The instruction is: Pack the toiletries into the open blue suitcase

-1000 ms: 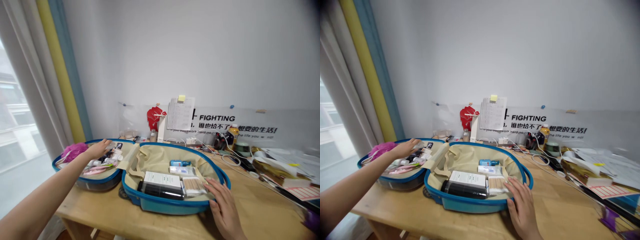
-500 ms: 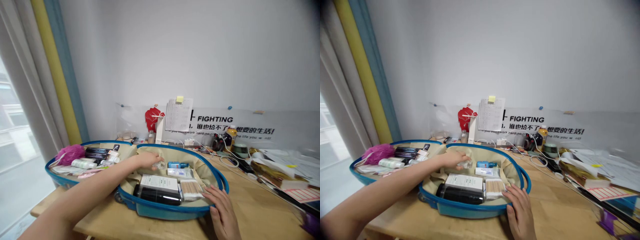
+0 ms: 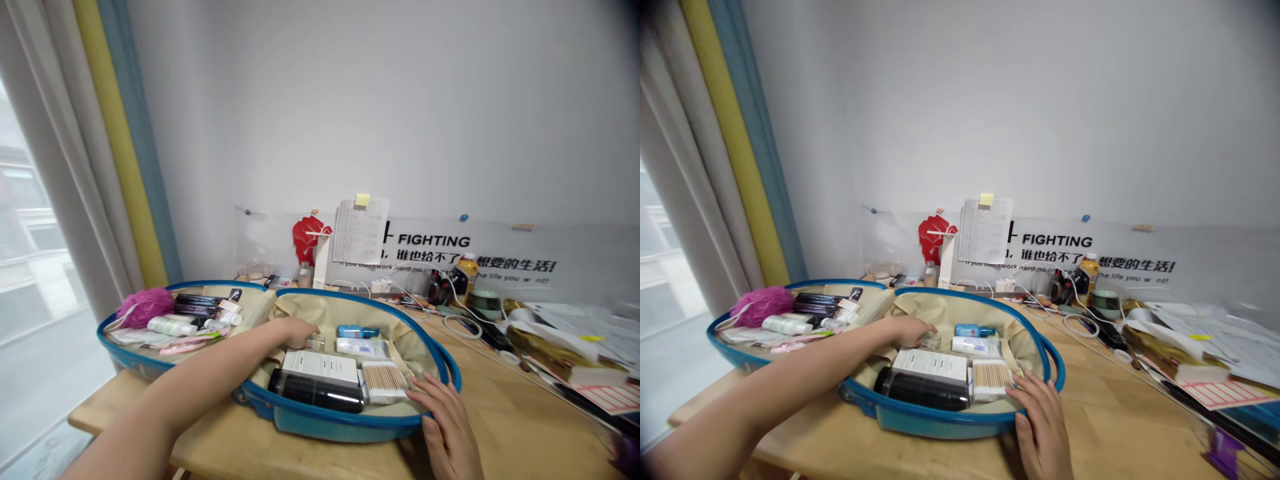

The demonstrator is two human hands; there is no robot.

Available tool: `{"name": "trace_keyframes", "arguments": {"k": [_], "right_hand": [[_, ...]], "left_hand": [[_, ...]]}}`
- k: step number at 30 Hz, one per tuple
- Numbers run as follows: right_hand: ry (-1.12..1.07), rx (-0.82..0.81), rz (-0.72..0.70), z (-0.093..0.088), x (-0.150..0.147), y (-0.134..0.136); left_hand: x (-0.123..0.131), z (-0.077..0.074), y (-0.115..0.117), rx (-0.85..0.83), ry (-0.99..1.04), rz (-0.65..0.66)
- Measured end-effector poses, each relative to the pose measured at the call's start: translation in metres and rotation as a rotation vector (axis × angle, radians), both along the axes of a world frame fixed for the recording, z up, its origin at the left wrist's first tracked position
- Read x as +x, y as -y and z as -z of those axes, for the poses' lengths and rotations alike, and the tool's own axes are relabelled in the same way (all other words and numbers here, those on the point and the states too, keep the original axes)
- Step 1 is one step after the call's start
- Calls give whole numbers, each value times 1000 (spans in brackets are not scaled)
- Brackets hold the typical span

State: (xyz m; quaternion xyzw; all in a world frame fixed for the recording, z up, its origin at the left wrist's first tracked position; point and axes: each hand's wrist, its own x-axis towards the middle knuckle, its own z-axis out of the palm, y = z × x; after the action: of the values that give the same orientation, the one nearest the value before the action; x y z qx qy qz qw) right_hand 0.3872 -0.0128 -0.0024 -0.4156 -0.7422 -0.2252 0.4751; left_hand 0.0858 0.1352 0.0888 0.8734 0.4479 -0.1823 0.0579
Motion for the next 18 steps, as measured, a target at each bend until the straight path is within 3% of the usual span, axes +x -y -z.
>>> {"name": "trace_keyframes", "arguments": {"k": [4,9,13,18], "right_hand": [[44,56,8,-6,-2,0],[65,64,-9,-5,-1,-2],[46,65,-2,-6,-3,0],[16,49,14,-8,-8,3]], "left_hand": [[0,1,2,-34,18,-55],[-16,-16,18,-31,135,-42],[-51,-35,35,55,281,-16],[-116,-44,33,243,416,-129]]}}
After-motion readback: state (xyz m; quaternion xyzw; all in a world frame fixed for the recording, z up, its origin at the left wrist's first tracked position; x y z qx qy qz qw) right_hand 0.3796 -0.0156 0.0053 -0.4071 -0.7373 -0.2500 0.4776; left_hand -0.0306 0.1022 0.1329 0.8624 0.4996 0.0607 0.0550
